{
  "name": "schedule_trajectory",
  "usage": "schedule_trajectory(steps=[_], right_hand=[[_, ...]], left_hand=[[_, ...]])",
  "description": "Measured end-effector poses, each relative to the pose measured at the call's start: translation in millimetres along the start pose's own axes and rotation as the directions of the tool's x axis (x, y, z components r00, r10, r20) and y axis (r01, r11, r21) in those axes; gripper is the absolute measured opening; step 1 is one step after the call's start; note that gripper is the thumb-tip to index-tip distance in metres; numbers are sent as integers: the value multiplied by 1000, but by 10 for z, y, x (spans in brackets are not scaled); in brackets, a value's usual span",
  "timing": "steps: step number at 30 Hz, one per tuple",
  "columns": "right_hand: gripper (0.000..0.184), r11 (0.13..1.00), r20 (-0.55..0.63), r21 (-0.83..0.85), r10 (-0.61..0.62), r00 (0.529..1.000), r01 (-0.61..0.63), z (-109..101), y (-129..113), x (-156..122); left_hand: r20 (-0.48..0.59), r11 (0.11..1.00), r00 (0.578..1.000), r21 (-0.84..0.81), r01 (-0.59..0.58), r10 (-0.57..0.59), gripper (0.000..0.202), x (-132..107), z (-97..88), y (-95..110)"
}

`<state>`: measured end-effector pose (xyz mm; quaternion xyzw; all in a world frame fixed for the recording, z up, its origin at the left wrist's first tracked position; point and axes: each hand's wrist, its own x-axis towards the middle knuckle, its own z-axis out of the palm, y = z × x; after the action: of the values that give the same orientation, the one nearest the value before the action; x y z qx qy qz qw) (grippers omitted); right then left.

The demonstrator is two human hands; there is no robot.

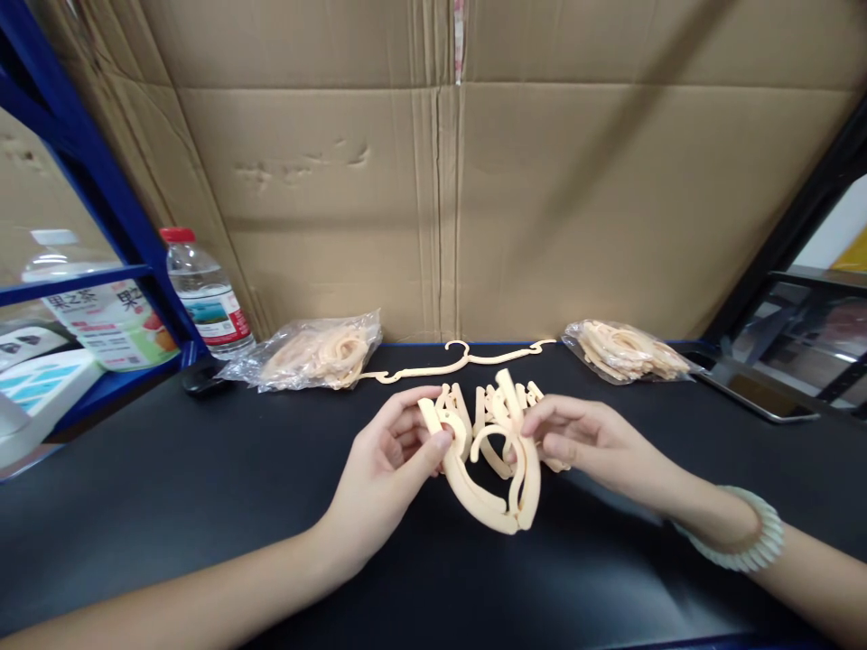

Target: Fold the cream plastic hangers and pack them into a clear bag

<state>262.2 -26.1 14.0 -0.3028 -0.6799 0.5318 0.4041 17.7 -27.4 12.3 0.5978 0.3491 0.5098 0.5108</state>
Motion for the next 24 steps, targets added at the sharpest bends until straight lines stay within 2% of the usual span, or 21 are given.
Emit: schedule_trajectory(steps=[3, 5, 11, 16, 24], right_hand=[[29, 999, 198, 28, 36, 980, -43, 57, -45, -42], [33, 999, 253, 8, 43, 967, -46, 82, -60, -65], [41, 992, 226, -116, 77, 971, -51, 74, -54, -99], [43, 993, 220, -100, 85, 972, -65, 50, -54, -105], [44, 991, 210, -135, 26, 977, 3, 65, -109, -116]], left_hand=[[25, 1000, 1000, 21, -14, 14, 43, 7, -9, -15], [32, 999, 999, 37, -24, 23, 43, 5, -15, -18], [21, 998, 998, 28, -58, 57, 34, 2, -19, -25], [34, 995, 994, -8, -104, 105, 33, 15, -10, -19], [44, 995, 994, 19, -103, 102, 29, -2, 18, 52]])
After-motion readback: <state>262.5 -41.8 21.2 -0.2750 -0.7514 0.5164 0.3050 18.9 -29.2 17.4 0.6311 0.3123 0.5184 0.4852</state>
